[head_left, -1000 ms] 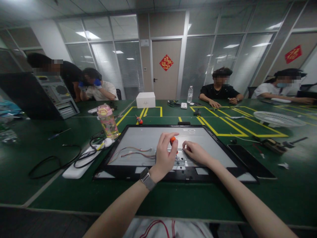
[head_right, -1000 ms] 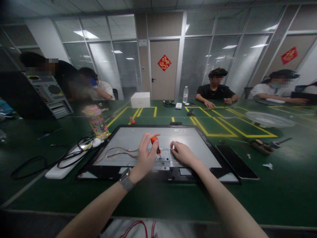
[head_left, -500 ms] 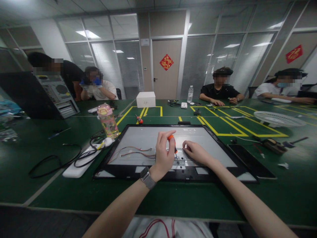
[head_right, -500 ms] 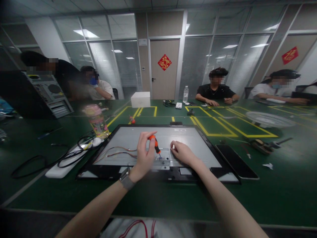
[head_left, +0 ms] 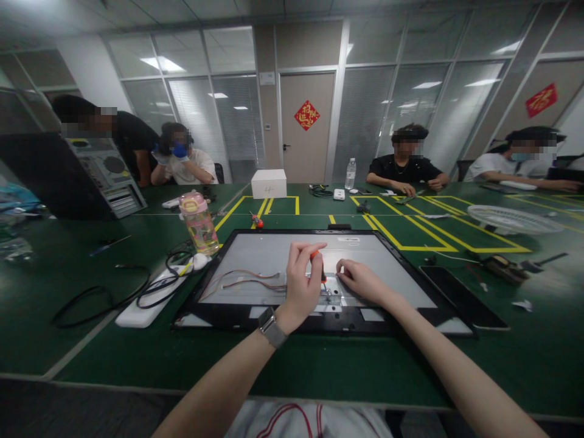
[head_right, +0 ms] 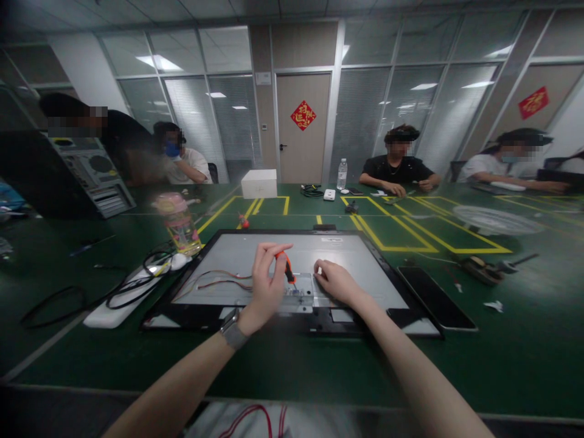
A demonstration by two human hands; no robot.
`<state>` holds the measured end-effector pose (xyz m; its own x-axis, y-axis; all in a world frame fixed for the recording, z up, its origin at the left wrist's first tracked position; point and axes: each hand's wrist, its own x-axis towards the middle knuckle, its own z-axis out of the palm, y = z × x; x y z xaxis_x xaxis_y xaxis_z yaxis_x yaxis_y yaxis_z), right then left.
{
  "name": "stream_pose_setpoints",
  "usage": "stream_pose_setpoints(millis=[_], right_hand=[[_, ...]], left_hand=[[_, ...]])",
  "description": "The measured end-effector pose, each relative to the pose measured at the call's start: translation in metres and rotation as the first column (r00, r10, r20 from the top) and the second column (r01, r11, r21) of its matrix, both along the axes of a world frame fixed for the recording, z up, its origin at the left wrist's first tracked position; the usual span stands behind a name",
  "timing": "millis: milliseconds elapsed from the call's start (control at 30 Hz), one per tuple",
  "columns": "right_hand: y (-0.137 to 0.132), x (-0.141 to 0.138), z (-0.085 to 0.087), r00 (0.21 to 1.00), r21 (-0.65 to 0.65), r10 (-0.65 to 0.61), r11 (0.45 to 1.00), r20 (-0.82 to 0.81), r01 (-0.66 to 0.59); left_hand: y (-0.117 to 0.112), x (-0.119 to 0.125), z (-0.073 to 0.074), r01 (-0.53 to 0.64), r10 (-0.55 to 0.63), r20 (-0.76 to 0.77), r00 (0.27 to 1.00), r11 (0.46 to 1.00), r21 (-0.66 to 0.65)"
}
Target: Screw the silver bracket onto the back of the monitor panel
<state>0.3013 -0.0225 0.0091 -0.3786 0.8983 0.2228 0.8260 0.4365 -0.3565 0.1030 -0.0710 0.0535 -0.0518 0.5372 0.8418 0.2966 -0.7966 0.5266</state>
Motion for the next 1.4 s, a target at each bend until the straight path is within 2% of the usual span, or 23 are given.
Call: stream_pose_setpoints(millis=[267, 433, 933, 1200, 1400], right_hand=[[-0.0002, -0.0003, 0.0008, 1.000, -0.004, -0.003, 1.000, -0.010, 0.003], [-0.0014, -0.0010, 0.0019, 1.000, -0.007, -0.006, 1.000, -0.010, 0.006], [-0.0007, -0.0007, 0.0018, 1.000, -0.009, 0.002, 1.000, -0.010, -0.002], [-0.0038, -0.0024, 0.0060, 1.000, -0.029, -0.007, 1.000, -0.017, 0.007], [-0.0025, -0.0023, 0.0052, 1.000, -0.021, -0.004, 1.000, -0.015, 0.004]], left_hand=[[-0.0045, -0.0011, 0.0018, 0.003, -0.001, -0.025, 1.000, 0.999, 0.046], [-0.0045, -0.0033, -0.0010, 0.078, -0.076, -0.061, 0.995, 0.996, 0.038], [-0.0012, 0.0000, 0.0014, -0.035, 0.037, -0.057, 0.998, 0.999, 0.041], [0.0008, 0.0001, -0.0005, -0.027, 0.028, -0.027, 0.999, 0.999, 0.017], [-0.0013, -0.0006, 0.0018, 0.030, -0.032, -0.044, 0.999, 0.999, -0.027]])
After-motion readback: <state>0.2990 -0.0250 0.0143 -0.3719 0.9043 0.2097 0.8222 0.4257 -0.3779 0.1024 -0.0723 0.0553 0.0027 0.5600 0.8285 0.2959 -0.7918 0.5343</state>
